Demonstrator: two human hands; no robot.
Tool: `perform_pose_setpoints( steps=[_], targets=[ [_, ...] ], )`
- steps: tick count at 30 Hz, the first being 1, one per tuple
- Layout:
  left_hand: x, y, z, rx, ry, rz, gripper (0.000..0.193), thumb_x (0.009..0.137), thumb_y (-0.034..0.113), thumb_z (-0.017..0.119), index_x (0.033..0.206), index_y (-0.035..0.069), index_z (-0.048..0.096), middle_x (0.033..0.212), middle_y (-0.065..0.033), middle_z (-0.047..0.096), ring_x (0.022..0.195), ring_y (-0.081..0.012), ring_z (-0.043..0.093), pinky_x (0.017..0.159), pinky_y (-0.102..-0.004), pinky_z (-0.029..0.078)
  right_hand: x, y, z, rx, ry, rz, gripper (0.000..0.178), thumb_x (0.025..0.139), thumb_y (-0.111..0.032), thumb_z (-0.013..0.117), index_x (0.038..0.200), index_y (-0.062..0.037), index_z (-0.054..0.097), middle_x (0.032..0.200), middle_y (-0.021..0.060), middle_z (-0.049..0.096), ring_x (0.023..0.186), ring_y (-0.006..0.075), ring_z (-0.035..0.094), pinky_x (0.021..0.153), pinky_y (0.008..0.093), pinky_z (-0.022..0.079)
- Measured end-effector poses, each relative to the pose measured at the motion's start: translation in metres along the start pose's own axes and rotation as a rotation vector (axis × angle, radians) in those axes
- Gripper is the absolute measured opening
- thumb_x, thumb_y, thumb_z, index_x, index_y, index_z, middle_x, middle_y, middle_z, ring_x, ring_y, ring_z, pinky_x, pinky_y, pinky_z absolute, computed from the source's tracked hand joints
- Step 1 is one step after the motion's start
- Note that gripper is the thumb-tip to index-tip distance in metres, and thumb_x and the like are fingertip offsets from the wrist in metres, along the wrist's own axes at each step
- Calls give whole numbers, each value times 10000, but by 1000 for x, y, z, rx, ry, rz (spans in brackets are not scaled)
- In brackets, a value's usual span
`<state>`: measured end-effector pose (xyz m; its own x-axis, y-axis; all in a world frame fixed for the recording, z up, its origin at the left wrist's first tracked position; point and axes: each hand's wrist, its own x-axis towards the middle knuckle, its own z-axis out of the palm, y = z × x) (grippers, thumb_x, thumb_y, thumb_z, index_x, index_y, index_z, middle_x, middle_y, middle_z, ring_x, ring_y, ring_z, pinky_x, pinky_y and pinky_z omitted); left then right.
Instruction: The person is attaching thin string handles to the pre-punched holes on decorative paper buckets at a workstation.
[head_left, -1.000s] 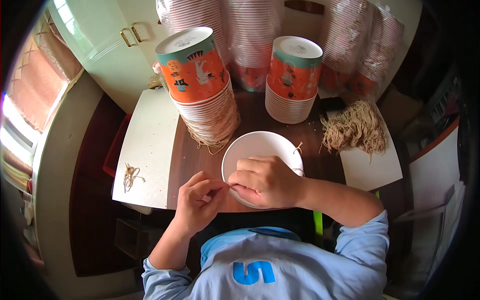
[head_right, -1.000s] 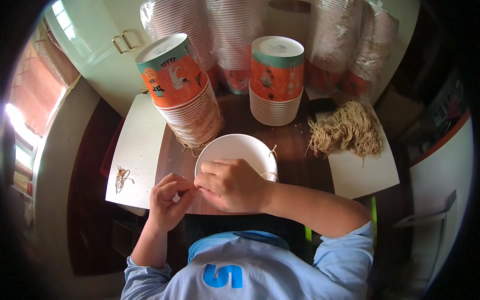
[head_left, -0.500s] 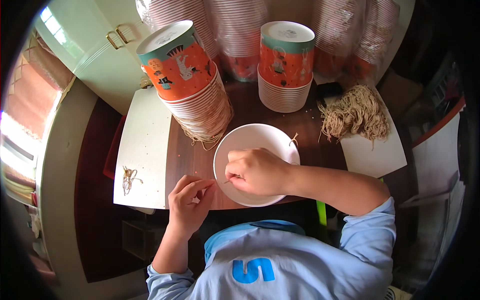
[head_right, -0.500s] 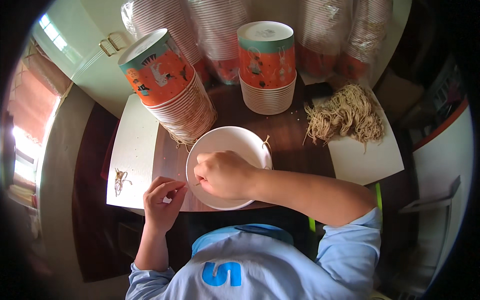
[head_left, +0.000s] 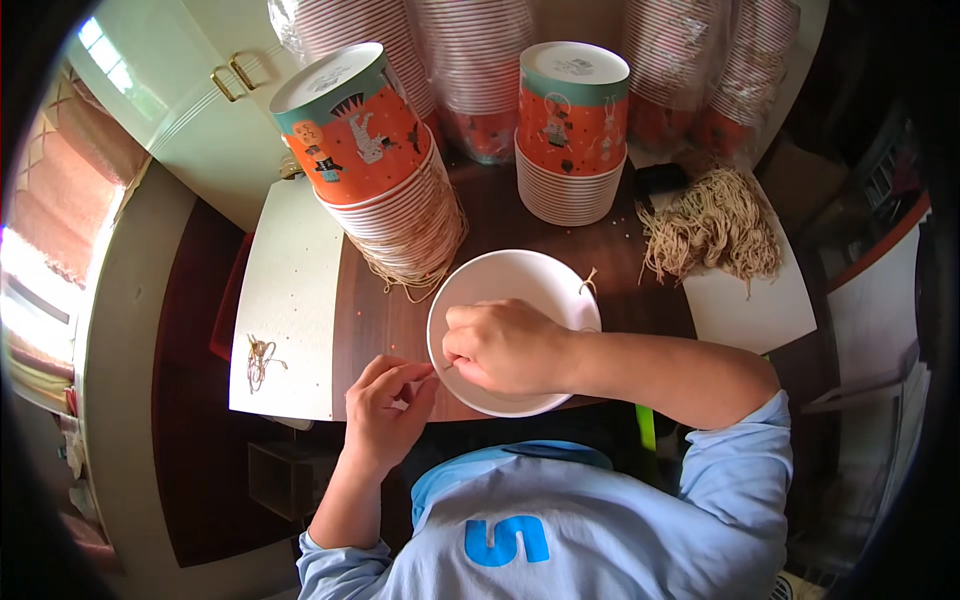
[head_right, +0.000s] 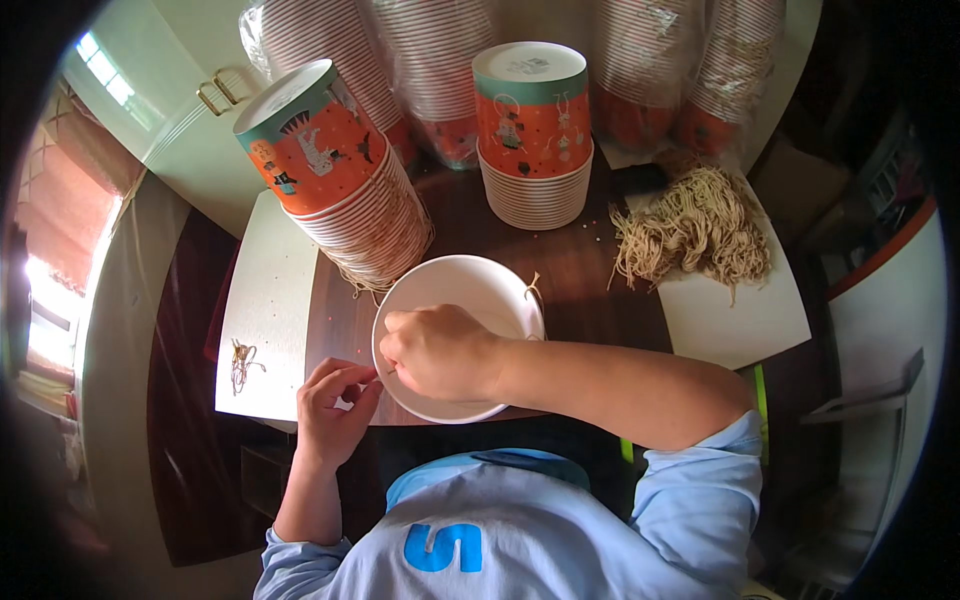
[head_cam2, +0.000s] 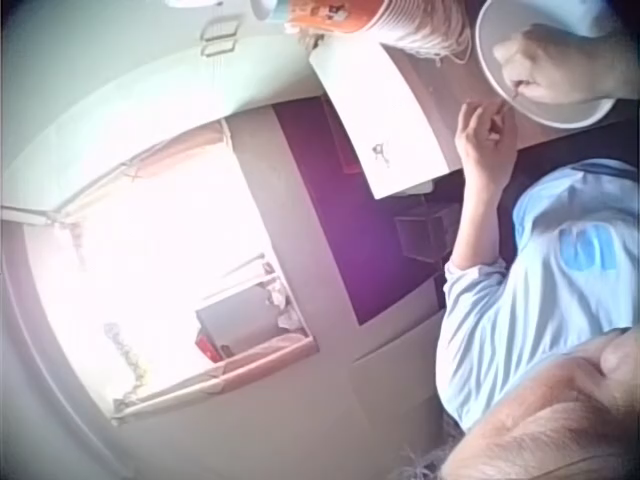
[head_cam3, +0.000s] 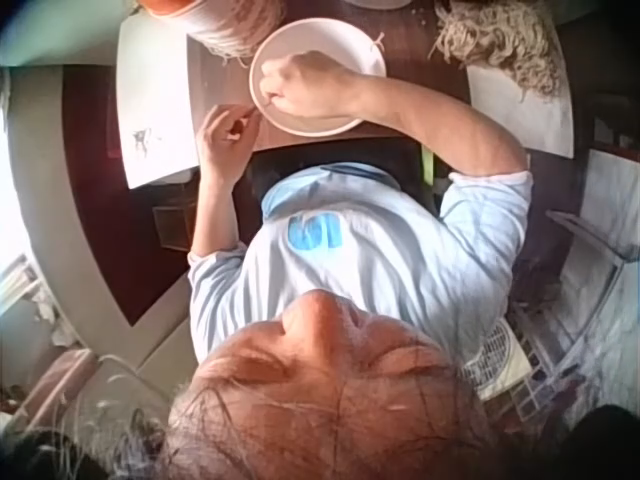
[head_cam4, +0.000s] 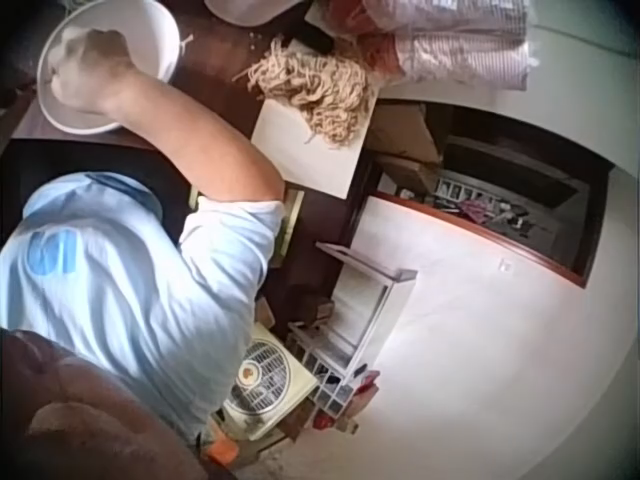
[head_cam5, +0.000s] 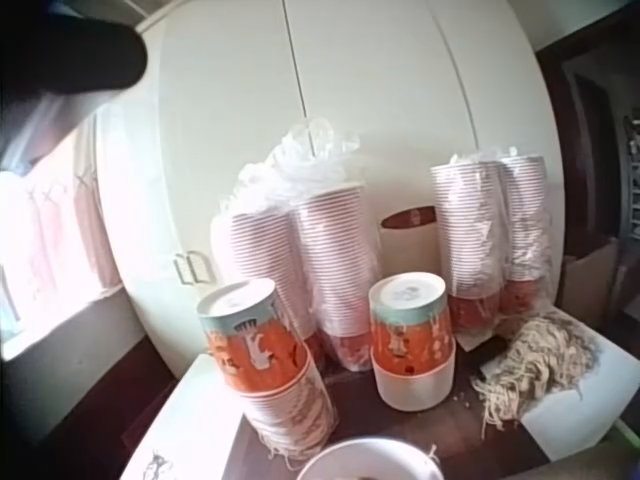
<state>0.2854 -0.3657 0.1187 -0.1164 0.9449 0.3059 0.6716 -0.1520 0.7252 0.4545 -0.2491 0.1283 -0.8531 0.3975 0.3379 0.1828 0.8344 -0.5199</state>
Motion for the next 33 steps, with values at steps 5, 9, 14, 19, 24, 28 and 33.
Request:
perform_pose_setpoints(
  steps=[5,9,14,19,24,28,33],
  targets=[
    [3,3,2,21,-20,21,157,740,-20,685,897,-6,680,825,-86,619,606,-132,599,541,-231,486,2,2,3,14,9,-3,73,758,-97,607,750,-66,672,833,101,619,761,282,645,708,392,529],
    [6,6,5,14,3,-9,145,703,-25,703,841,4,671,808,-64,626,625,-125,590,571,-231,482,5,0,3,48,11,-27,81,767,-100,599,754,-72,674,844,100,624,768,281,645,707,391,529],
    [6,1,7,23,-38,14,72,733,-4,662,799,-17,635,740,-82,590,592,-151,586,544,-247,482,4,4,8,89,-12,4,77,777,-110,617,832,-60,638,847,90,587,800,294,613,711,400,496],
    [-9,-29,10,-469,-120,-276,54,811,41,634,836,-6,628,759,-44,614,663,-94,587,587,-225,473,-15,-32,-22,31,-116,94,448,784,-293,682,1125,-38,546,931,143,590,852,328,603,750,409,490],
    [-21,-42,8,-1170,-253,-565,47,869,42,592,867,-3,604,795,-31,611,723,-100,591,685,-221,484,-35,-47,-21,-214,-150,118,540,697,-277,757,1118,-24,531,883,125,587,809,283,612,715,370,499],
    [-31,-45,9,-1212,-237,-336,29,864,11,578,850,1,602,948,-78,608,878,-120,575,764,-238,455,-38,-34,-20,-292,-46,80,318,707,-164,734,967,-58,584,826,84,555,745,264,589,665,359,489],
    [-18,-20,9,-952,-93,3,28,874,12,577,849,4,588,1103,-120,568,954,-138,531,798,-262,434,-38,-24,-20,-432,61,35,221,716,-128,721,855,-75,558,775,70,509,712,243,569,634,353,481]
  ],
)
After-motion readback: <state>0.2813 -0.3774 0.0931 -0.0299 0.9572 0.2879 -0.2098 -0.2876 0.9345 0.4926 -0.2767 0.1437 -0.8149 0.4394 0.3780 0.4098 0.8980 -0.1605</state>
